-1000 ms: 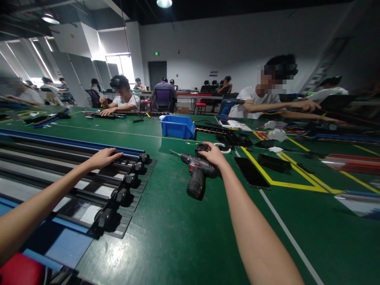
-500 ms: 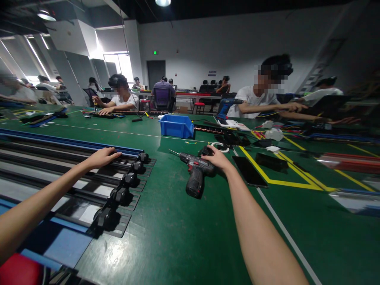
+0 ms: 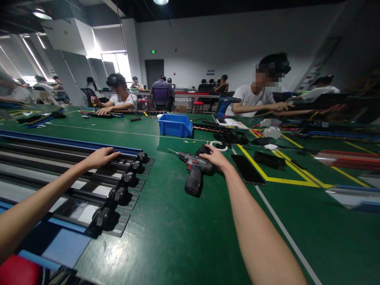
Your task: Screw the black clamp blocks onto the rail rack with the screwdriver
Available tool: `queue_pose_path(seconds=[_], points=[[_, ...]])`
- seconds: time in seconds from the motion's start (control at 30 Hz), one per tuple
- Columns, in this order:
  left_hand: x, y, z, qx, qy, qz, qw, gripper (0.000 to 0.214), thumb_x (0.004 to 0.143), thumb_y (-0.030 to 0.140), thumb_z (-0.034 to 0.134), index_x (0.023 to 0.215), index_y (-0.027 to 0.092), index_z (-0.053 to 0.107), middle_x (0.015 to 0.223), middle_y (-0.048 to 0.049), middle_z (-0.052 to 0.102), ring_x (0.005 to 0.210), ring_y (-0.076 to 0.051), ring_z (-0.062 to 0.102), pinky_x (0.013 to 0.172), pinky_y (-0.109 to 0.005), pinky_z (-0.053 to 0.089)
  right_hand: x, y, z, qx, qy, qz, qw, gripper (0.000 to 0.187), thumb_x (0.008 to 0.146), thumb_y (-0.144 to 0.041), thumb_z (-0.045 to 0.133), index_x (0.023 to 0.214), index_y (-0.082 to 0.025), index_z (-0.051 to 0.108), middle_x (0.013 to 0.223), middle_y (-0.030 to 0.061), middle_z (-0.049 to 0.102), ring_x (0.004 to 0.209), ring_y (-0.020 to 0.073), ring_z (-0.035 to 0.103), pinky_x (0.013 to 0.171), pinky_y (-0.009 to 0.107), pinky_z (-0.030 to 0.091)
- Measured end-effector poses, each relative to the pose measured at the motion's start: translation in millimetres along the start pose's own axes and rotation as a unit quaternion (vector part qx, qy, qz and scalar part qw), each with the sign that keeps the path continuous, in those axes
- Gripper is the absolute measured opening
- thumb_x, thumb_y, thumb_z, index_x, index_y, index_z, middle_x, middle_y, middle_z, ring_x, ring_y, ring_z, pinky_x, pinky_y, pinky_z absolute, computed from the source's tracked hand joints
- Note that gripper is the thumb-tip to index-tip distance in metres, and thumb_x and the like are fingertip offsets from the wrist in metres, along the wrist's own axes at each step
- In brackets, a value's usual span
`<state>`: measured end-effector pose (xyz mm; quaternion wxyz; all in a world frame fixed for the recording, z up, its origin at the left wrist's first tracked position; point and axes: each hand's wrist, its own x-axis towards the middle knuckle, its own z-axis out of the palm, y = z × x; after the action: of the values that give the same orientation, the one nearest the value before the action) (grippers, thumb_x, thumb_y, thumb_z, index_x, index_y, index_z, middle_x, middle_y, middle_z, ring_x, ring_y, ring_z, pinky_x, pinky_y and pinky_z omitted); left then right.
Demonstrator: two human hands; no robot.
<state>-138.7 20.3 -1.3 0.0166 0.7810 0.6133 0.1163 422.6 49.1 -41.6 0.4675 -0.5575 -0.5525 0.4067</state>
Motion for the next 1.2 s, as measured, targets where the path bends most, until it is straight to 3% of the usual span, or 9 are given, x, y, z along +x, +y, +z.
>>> queue_pose_path(seconds=[0.13,0.23,0.37,0.5,0.63,0.73,0.83,0.93,1.2], points=[[0.5,-0.4,0.6,0.004,0.0,0.003,1.0,0.059,0.089,0.071,0.033,0.081,0.02,0.062,0.081,-0.0088,0.068,0.078,-0.026,0.062,0.067,-0.03,0.039,0.0,0.2,4.8,0.029,0.022,-0.003,0.999,0.073,0.065,-0.024,0.085,0.131,-0.018,0.056,0.108,0.0117,0.072,0.088,0.0245,0.072,0.076,0.038,0.062],[1.0,-0.4,0.9,0.008,-0.005,-0.002,1.0,0.059,0.089,0.071,0.032,0.081,0.02,0.062,0.082,-0.0093,0.068,0.078,-0.026,0.063,0.067,-0.03,0.039,1.7,-8.1,7.1,0.105,0.053,-0.03,0.993,0.052,0.067,-0.024,0.083,0.114,-0.018,0.063,0.1,0.0079,0.073,0.086,0.0216,0.072,0.079,0.036,0.061],[1.0,-0.4,0.8,0.008,-0.008,-0.004,1.0,0.06,0.089,0.071,0.032,0.082,0.02,0.062,0.082,-0.0094,0.069,0.078,-0.027,0.063,0.068,-0.03,0.04,7.2,-37.1,3.2,0.21,0.081,-0.088,0.97,0.028,0.072,-0.023,0.079,0.096,-0.019,0.064,0.094,0.0043,0.073,0.089,0.0177,0.071,0.088,0.031,0.059],[1.0,-1.6,1.3,0.005,-0.005,-0.006,1.0,0.059,0.089,0.071,0.033,0.082,0.02,0.063,0.081,-0.0092,0.069,0.078,-0.027,0.063,0.067,-0.031,0.039,2.3,-78.2,5.1,0.232,0.099,-0.115,0.961,0.018,0.079,-0.026,0.071,0.094,-0.021,0.064,0.09,0.0032,0.072,0.088,0.0177,0.071,0.087,0.033,0.058],[1.7,-3.2,2.2,0.004,-0.002,-0.003,1.0,0.059,0.088,0.072,0.033,0.08,0.021,0.062,0.079,-0.0092,0.068,0.076,-0.027,0.062,0.066,-0.031,0.038,-22.3,-113.2,29.1,0.124,0.033,-0.128,0.983,0.03,0.079,-0.032,0.07,0.107,-0.02,0.066,0.086,0.004,0.071,0.076,0.0191,0.07,0.074,0.034,0.059],[2.3,-3.9,2.6,0.004,-0.002,-0.002,1.0,0.059,0.089,0.072,0.033,0.08,0.021,0.062,0.078,-0.0089,0.067,0.075,-0.027,0.062,0.065,-0.031,0.038,-45.5,-126.2,58.4,-0.043,-0.07,-0.155,0.985,0.042,0.077,-0.038,0.072,0.114,-0.019,0.067,0.085,0.0043,0.072,0.068,0.0185,0.067,0.068,0.034,0.056],[2.4,-4.3,2.6,0.008,0.0,0.003,1.0,0.06,0.089,0.071,0.032,0.08,0.021,0.062,0.078,-0.0089,0.067,0.075,-0.026,0.062,0.065,-0.031,0.037,-63.5,-125.3,90.3,-0.199,-0.163,-0.182,0.949,0.034,0.077,-0.041,0.072,0.103,-0.019,0.073,0.087,0.0035,0.073,0.071,0.0181,0.066,0.068,0.03,0.053],[2.1,-4.6,3.0,0.012,0.004,0.008,1.0,0.06,0.089,0.071,0.032,0.081,0.02,0.062,0.078,-0.0093,0.067,0.076,-0.026,0.062,0.065,-0.031,0.037,-74.1,-114.5,117.0,-0.307,-0.204,-0.197,0.908,0.029,0.075,-0.042,0.072,0.096,-0.021,0.075,0.086,0.0019,0.073,0.073,0.0194,0.066,0.066,0.027,0.05],[1.7,-4.5,2.8,0.011,0.009,0.005,1.0,0.06,0.089,0.071,0.032,0.079,0.019,0.061,0.079,-0.0096,0.067,0.075,-0.026,0.061,0.065,-0.03,0.036,-83.4,-93.8,137.1,-0.447,-0.21,-0.17,0.853,0.032,0.078,-0.041,0.069,0.103,-0.021,0.072,0.098,0.0063,0.073,0.088,0.0228,0.068,0.077,0.027,0.047]])
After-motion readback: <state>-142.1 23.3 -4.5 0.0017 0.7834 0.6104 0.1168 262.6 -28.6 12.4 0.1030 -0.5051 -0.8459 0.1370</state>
